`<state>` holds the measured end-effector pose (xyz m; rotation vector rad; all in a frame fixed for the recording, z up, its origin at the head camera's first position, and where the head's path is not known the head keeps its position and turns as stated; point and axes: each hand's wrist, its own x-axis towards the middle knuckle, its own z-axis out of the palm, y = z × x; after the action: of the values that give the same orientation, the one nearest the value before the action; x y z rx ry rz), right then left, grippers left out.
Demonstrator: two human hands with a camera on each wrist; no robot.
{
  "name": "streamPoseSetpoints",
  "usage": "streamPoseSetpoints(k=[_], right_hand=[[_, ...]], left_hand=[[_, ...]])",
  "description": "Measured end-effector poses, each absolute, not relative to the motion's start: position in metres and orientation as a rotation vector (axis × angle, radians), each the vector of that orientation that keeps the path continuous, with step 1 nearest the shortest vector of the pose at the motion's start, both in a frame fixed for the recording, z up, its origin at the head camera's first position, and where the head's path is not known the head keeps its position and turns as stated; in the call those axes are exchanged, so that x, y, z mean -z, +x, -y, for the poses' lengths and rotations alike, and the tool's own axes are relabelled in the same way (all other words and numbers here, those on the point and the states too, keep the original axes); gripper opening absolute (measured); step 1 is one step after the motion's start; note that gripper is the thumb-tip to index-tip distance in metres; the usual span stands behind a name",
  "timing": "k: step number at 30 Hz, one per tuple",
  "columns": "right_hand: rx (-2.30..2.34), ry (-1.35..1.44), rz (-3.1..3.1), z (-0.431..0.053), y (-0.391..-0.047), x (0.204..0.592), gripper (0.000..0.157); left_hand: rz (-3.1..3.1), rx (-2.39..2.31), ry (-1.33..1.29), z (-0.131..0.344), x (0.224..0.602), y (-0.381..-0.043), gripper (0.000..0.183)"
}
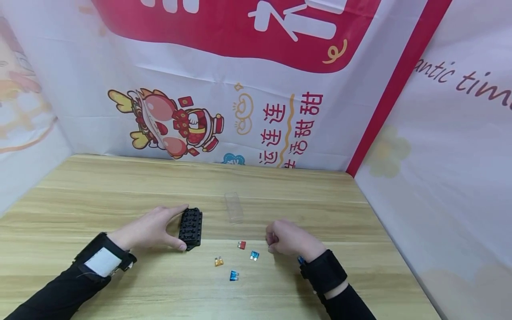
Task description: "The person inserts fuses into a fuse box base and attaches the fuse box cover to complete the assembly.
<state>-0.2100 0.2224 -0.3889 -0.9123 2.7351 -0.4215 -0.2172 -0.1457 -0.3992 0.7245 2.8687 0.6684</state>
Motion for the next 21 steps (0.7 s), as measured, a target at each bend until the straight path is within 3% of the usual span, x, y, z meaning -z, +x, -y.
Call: streamPoseSetpoints(k=[21], right_hand=[[0.381, -0.916, -2.758, -0.217, -0.208, 0.387, 0.019]], left_hand=[[-2.872, -0.635, 0.706, 0.148, 0.4, -0.216, 0.111]])
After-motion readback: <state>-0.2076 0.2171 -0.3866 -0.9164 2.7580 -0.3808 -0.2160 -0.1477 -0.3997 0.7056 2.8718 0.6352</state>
